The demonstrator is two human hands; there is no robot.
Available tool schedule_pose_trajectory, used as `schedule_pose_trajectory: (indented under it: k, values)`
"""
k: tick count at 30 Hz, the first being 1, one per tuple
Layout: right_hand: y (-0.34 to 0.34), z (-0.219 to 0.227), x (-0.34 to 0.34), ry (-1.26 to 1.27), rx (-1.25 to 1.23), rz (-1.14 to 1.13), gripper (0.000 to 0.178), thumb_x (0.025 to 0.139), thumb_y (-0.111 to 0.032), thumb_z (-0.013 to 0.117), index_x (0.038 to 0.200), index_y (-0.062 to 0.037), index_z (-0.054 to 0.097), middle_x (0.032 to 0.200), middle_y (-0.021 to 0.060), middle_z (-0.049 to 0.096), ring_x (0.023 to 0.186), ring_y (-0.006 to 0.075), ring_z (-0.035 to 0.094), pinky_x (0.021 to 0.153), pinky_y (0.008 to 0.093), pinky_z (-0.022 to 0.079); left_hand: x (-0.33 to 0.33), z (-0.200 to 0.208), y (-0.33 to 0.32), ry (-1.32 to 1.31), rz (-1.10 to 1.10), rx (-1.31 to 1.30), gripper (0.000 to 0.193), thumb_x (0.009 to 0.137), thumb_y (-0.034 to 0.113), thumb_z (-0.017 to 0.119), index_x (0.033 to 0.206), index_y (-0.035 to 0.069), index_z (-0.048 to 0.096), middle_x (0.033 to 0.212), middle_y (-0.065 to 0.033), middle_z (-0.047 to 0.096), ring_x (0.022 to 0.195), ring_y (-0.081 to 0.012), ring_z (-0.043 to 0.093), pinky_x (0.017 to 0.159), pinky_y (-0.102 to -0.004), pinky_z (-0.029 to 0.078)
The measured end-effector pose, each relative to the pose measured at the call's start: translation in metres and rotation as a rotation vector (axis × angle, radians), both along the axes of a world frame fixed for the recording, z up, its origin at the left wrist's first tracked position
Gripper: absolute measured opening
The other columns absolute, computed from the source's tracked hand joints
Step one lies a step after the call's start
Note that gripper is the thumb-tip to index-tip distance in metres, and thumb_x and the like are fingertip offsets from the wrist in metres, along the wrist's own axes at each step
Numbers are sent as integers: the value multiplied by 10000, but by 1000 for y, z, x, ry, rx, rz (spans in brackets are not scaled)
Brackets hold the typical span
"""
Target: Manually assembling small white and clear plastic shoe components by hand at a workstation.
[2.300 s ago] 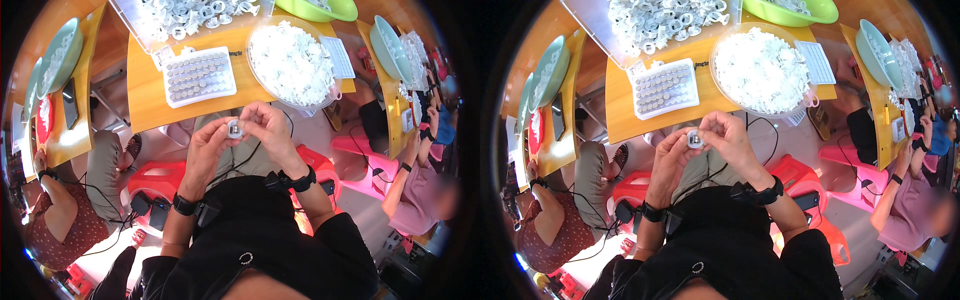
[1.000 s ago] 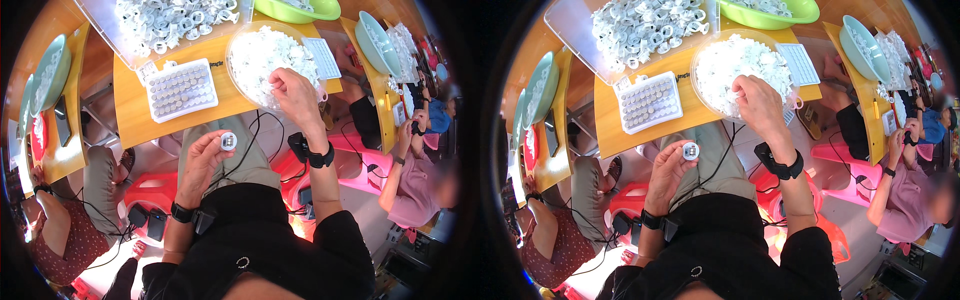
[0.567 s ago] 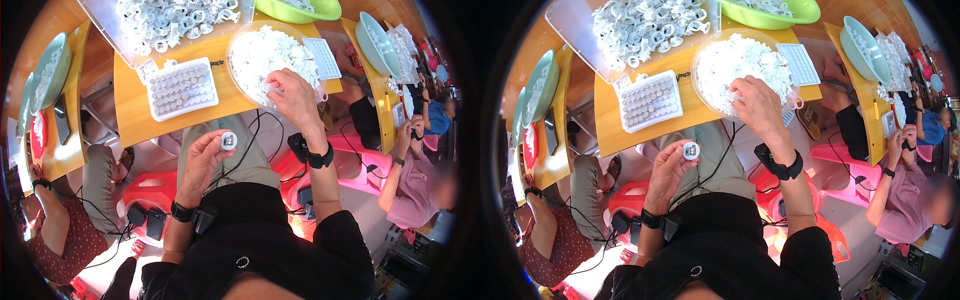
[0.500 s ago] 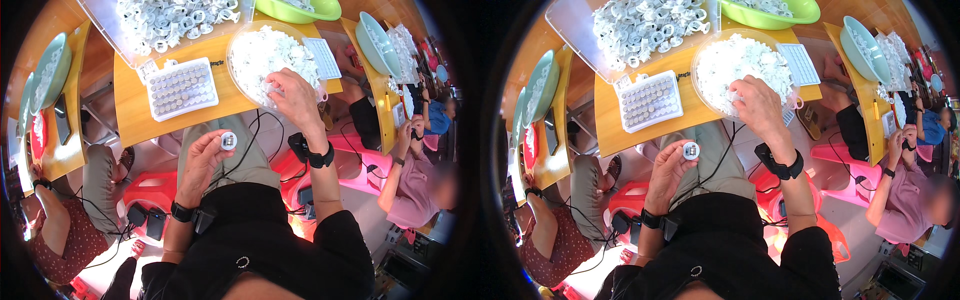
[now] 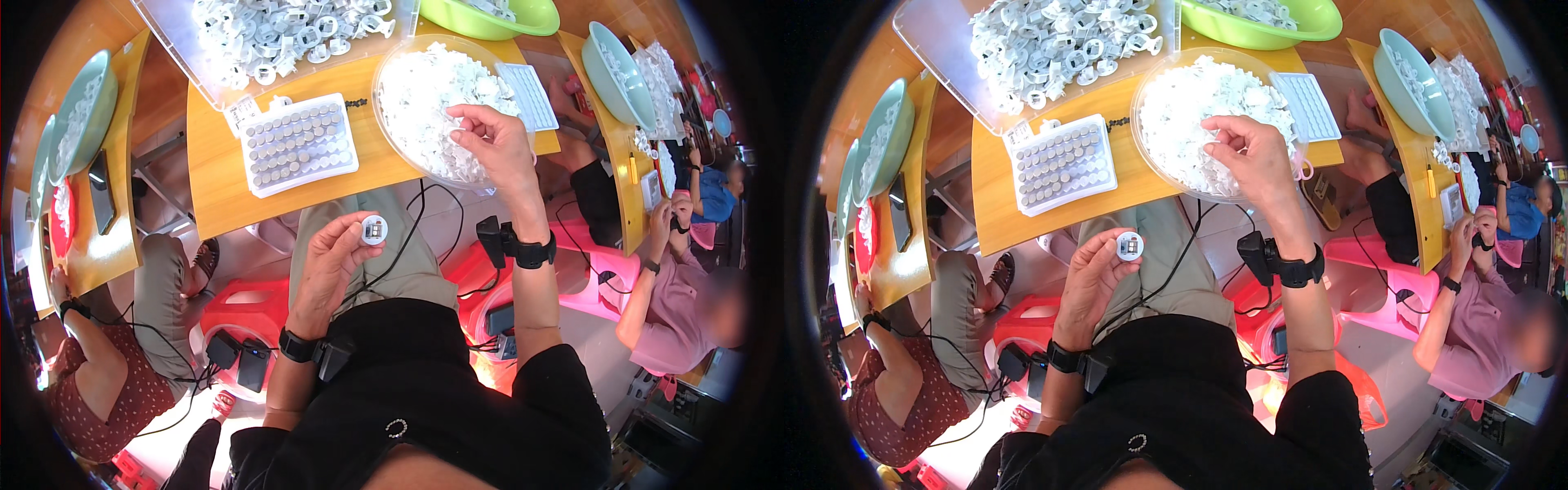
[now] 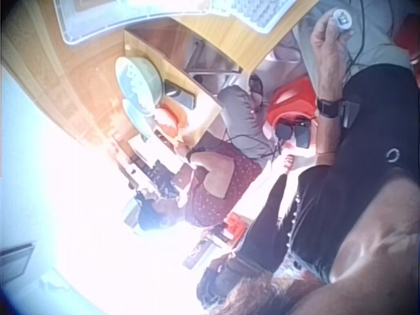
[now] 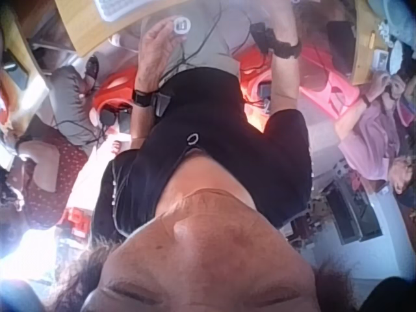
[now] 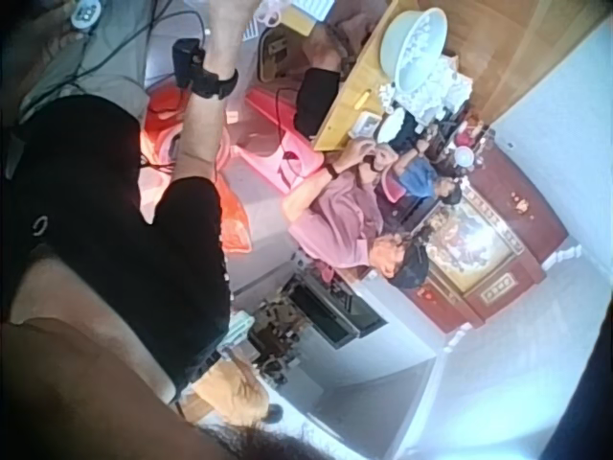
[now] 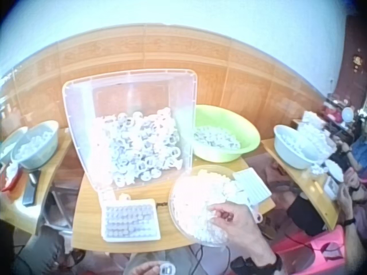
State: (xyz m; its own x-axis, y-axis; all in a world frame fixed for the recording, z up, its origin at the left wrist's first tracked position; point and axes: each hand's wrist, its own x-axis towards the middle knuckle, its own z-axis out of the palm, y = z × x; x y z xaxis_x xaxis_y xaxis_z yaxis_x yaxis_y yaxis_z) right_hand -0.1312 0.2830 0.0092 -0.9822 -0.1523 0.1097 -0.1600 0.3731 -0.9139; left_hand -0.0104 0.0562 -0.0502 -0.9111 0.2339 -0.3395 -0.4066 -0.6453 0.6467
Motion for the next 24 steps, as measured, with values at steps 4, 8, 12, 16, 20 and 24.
schedule_pose_trajectory:
  k: [4, 8, 12, 16, 20, 24]
  values:
    - [0, 9, 2, -186, -240, 43, 213, 794, 6, 595, 1002, -4, 643, 728, -21, 531, 653, 78, 568, 530, 201, 440, -1, -1, 0, 0, -5, 2, 273, 923, 154, 488, 1112, -35, 545, 1025, -146, 615, 837, -158, 623, 743, -257, 525]
    - [-13, 25, 14, -326, -422, 58, 192, 804, -1, 592, 991, 3, 631, 735, -11, 550, 671, 78, 592, 521, 183, 434, 0, -2, -3, -2, 9, 0, 275, 923, 156, 488, 1113, -37, 541, 1023, -147, 614, 839, -158, 621, 742, -259, 524]
    - [-29, 22, 32, -321, -315, 196, 152, 814, -26, 600, 963, -2, 620, 791, 12, 613, 701, 85, 620, 528, 179, 445, -2, 1, -7, 28, 30, 16, 278, 925, 158, 486, 1117, -37, 535, 1028, -151, 610, 847, -160, 617, 749, -263, 521]
    - [-55, 13, 55, -409, -373, 207, 131, 809, -26, 615, 938, -7, 618, 839, 27, 630, 695, 78, 608, 546, 185, 456, -4, 6, -11, 45, 55, 66, 244, 921, 135, 495, 1090, -24, 572, 993, -77, 615, 859, -130, 601, 748, -261, 510]
    - [-78, 4, 70, -369, -339, 220, 76, 796, -8, 623, 872, -6, 624, 804, 17, 581, 704, 80, 597, 567, 200, 474, -2, 7, -17, 91, 66, 78, 244, 919, 137, 503, 1096, -16, 574, 996, -76, 614, 857, -129, 599, 740, -258, 508]
    - [-86, 1, 75, -174, -153, 241, 71, 779, -3, 631, 847, -22, 631, 769, 23, 565, 669, 75, 566, 530, 201, 444, 0, 5, -19, 116, 87, 63, 251, 916, 140, 511, 1105, -15, 571, 994, -74, 615, 857, -129, 600, 733, -255, 502]
